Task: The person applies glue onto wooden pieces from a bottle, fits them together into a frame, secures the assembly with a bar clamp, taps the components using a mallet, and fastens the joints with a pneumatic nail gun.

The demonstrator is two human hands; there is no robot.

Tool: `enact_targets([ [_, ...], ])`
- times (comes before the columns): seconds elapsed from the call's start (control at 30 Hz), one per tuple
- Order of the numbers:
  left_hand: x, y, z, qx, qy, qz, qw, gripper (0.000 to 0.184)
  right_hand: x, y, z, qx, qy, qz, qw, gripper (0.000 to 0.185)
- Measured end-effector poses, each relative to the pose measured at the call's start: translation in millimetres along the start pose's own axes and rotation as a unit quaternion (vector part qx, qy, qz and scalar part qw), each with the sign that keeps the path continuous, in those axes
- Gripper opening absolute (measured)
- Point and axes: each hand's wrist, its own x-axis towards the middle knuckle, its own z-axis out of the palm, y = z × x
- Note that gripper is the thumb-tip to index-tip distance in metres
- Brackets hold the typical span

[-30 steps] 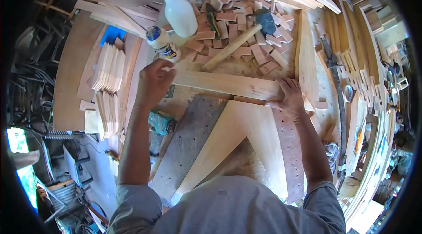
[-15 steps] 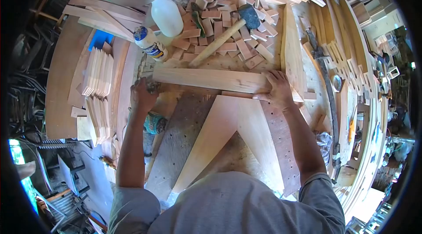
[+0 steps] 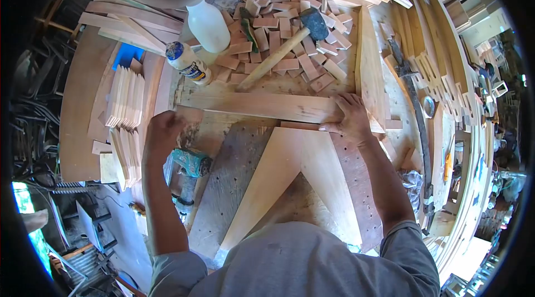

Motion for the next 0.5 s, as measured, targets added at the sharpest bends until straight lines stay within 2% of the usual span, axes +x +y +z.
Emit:
enact_targets([
  [0.1,-2,45,11,0.026,-0.012,0.079,0.996,0.016,3,-2,1,0.023,0.014,-0.010,1.000,0.088],
  [0.17,5,84,19,-0.095,0.006,0.032,0.995,0.015,4,-4,-1,0.018,0.010,-0.010,1.000,0.088],
  [0.2,14,92,24,-0.097,0.007,0.035,0.995,0.015,3,-4,-2,0.015,0.003,-0.008,1.000,0.088],
  [0.27,34,105,37,-0.371,0.047,0.050,0.926,0.022,-1,-3,-5,0.009,-0.011,0.003,1.000,0.087],
  [0.33,46,125,58,-0.509,-0.030,0.071,0.857,0.028,-4,0,-6,0.005,-0.015,0.008,1.000,0.086],
  [0.37,60,122,70,-0.380,-0.054,0.074,0.921,0.039,-3,1,-5,0.005,-0.020,0.008,1.000,0.084],
  [0.4,72,117,89,-0.214,-0.025,0.117,0.970,0.045,-2,1,-4,0.005,-0.024,0.008,1.000,0.083],
  [0.43,80,109,111,-0.042,0.004,0.156,0.987,0.052,-2,1,-3,0.005,-0.028,0.008,1.000,0.082],
  [0.5,89,95,145,0.138,-0.019,0.191,0.972,0.057,-2,-1,-1,0.006,-0.033,0.015,0.999,0.080],
])
